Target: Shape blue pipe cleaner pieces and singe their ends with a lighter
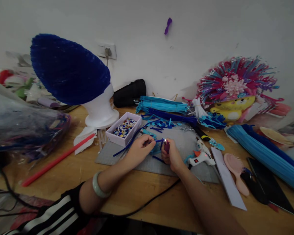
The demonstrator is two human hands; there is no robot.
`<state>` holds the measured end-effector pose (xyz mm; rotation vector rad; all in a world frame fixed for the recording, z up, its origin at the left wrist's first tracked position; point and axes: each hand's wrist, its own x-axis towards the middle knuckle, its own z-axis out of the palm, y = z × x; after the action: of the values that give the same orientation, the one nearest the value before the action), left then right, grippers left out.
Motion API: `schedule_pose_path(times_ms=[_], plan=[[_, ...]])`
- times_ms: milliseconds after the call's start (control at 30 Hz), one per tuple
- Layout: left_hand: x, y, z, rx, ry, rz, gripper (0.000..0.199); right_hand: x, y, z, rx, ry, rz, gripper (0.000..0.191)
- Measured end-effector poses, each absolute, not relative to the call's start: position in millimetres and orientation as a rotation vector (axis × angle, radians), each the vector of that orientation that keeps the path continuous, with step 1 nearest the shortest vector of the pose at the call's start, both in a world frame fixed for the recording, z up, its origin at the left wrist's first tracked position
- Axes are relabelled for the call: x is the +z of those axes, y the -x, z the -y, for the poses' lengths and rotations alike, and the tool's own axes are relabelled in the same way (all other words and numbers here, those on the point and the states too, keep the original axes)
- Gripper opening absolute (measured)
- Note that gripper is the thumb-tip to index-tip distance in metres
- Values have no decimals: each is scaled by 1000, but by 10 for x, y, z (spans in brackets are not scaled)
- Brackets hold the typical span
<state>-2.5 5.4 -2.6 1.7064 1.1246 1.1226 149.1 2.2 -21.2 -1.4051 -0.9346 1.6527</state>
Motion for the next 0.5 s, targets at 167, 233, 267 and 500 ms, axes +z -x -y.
schedule_pose_path(times_ms=[167,233,267,500], plan=[[-49,53,-73,1126,-1751,-1140,18,-135,-1518,-6,1691,1362,806,65],[-54,94,-101,1135,-1840,-1191,17,-86,-1612,-13,1690,1318,838,63],[-55,118,-120,1137,-1915,-1236,15,-66,-1676,-20,1670,1327,901,60],[-95,235,-241,910,-2382,-1517,19,-71,-1973,-24,1210,1648,1918,21]])
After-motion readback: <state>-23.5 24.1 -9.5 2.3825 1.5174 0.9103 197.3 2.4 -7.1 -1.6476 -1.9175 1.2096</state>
